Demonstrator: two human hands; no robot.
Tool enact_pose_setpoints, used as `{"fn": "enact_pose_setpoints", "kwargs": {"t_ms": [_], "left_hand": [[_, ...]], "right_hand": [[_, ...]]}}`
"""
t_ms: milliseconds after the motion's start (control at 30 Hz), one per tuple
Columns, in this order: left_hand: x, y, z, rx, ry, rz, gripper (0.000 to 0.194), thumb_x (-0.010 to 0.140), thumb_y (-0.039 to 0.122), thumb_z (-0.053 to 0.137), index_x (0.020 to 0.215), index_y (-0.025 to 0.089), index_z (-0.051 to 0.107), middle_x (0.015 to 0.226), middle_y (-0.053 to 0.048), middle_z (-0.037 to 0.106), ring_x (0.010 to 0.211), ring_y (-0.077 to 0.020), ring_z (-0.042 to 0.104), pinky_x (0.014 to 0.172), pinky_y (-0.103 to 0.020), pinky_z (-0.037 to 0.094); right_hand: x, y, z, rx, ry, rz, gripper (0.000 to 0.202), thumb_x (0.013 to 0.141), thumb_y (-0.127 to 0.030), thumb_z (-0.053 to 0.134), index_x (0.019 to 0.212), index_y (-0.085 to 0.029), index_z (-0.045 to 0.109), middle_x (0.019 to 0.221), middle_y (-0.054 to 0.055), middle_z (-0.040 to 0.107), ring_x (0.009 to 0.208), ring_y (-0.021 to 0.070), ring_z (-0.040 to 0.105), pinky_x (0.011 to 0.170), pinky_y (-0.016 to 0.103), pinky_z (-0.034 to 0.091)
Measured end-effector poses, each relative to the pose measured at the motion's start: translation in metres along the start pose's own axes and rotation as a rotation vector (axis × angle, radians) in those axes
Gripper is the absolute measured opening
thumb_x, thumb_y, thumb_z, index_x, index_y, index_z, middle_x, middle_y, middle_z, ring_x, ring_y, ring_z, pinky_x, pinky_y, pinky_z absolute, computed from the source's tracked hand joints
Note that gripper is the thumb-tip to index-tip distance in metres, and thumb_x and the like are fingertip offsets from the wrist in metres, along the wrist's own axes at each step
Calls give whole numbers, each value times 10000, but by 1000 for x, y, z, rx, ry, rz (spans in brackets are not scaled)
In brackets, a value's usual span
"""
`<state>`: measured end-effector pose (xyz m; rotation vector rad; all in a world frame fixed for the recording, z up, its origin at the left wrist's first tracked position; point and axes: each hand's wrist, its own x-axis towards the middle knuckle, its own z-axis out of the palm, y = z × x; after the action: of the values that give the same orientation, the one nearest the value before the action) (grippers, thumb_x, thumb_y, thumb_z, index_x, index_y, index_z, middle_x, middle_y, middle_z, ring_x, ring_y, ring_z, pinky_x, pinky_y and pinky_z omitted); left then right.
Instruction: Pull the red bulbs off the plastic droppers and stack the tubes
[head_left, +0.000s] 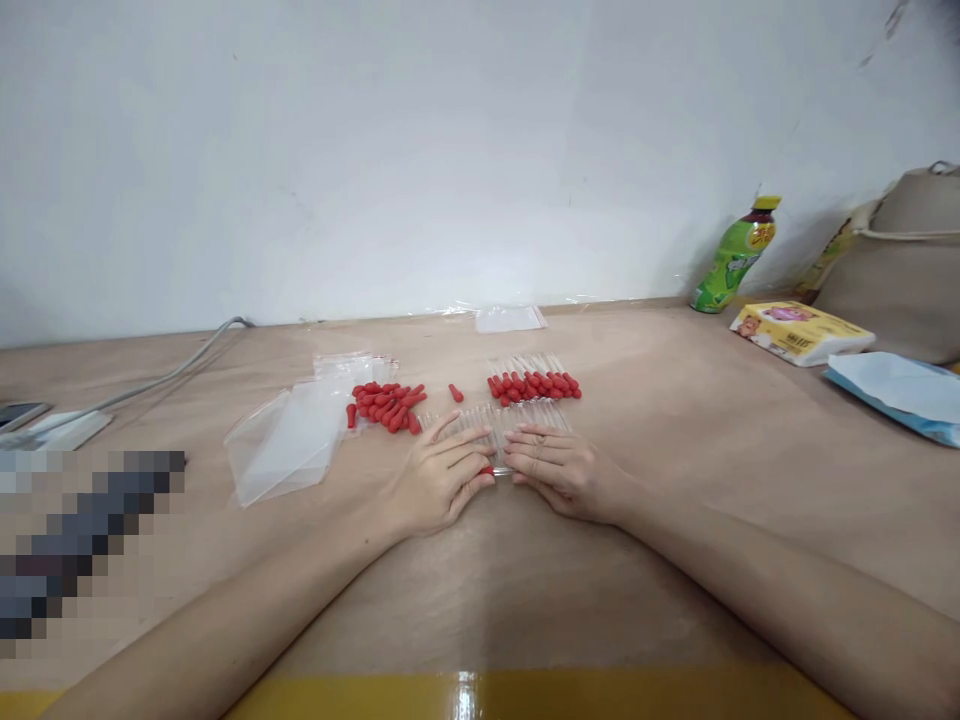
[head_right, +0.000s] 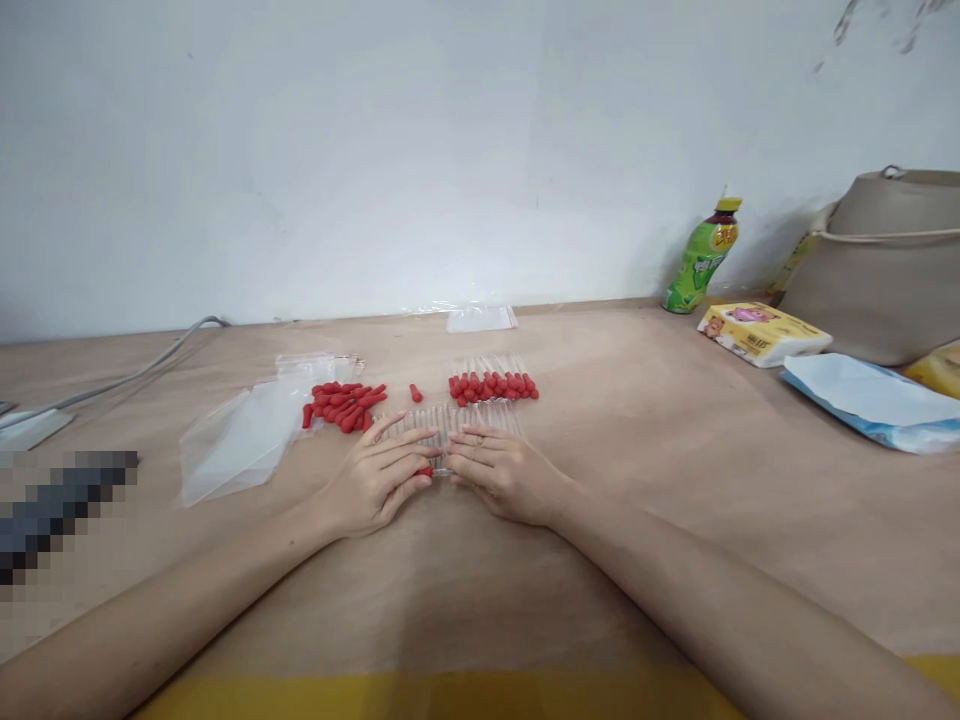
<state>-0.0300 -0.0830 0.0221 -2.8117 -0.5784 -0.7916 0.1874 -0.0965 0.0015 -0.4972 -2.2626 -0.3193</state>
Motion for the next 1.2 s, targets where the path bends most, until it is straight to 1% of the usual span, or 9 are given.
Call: {"fn": "enact_pose_setpoints", "kwargs": {"t_ms": [333, 600, 667, 767, 833, 967, 1000, 1067, 1200], "left_hand": [[-2, 1, -5, -13, -18, 21, 138, 874, 196, 456, 886, 180, 593, 996, -30, 684, 1124, -185, 530, 1060, -414, 238], [-8, -4, -4, -31, -10, -56, 175, 884, 205, 421, 899, 202, 596, 947, -11, 687, 1078, -193, 545, 998, -406, 304], [-10, -7, -6, -25, 21, -113, 186, 888, 207, 405, 892, 198, 591, 919, -19, 681, 998, -192, 568, 928, -391, 363], [-13, -16, -12, 16, 94, -228, 190, 893, 236, 407, 882, 183, 589, 896, -44, 648, 851, -174, 569, 773, -328, 437], [-12, -26, -18, 41, 155, -319, 209, 895, 261, 407, 915, 173, 596, 911, -63, 598, 831, -163, 555, 735, -298, 453], [-5, -70, -32, 102, 213, -584, 294, 878, 310, 395, 1002, 158, 613, 949, -86, 531, 865, -181, 547, 759, -314, 462], [-4, -84, -37, 118, 161, -649, 305, 862, 321, 405, 1000, 155, 620, 903, -83, 544, 847, -189, 552, 746, -319, 462], [-1, -115, -45, 147, -44, -750, 302, 824, 334, 430, 971, 166, 633, 796, -62, 580, 781, -196, 567, 709, -319, 458], [3, -159, -53, 204, -318, -916, 367, 770, 445, 454, 988, 185, 595, 833, -56, 643, 713, -198, 590, 578, -275, 417]], "right_hand": [[-5, -2, -4, 1, 22, -21, 260, 839, -131, 506, 1084, -136, 591, 1047, 84, 662, 1096, 166, 551, 986, 347, 446], [-7, -1, -5, -15, 14, -45, 287, 837, -106, 491, 1114, -102, 566, 1080, 116, 636, 1118, 201, 526, 991, 401, 424], [-11, 3, -5, -7, 31, 13, 309, 839, -103, 481, 1138, -136, 553, 1045, 98, 638, 1065, 186, 549, 928, 368, 462], [-13, 7, -5, -57, 123, 242, 285, 843, -156, 493, 1113, -186, 576, 753, 33, 607, 751, 141, 578, 692, 286, 491], [-10, 7, -3, -100, 124, 357, 265, 847, -193, 480, 1085, -177, 594, 639, 8, 519, 617, 129, 508, 597, 272, 441], [0, 4, 2, -109, -26, 414, 331, 841, -145, 402, 1139, -153, 545, 730, 45, 550, 696, 158, 515, 660, 302, 417], [2, 4, 3, -108, -32, 432, 334, 830, -132, 402, 1135, -150, 538, 760, 53, 569, 728, 166, 527, 689, 311, 415], [3, 5, 4, -113, 0, 471, 285, 807, -125, 421, 1058, -144, 556, 781, 59, 597, 753, 176, 544, 723, 321, 405], [2, 10, 7, -133, 47, 500, 144, 790, -137, 451, 847, -165, 580, 739, 52, 611, 722, 174, 548, 705, 314, 383]]}}
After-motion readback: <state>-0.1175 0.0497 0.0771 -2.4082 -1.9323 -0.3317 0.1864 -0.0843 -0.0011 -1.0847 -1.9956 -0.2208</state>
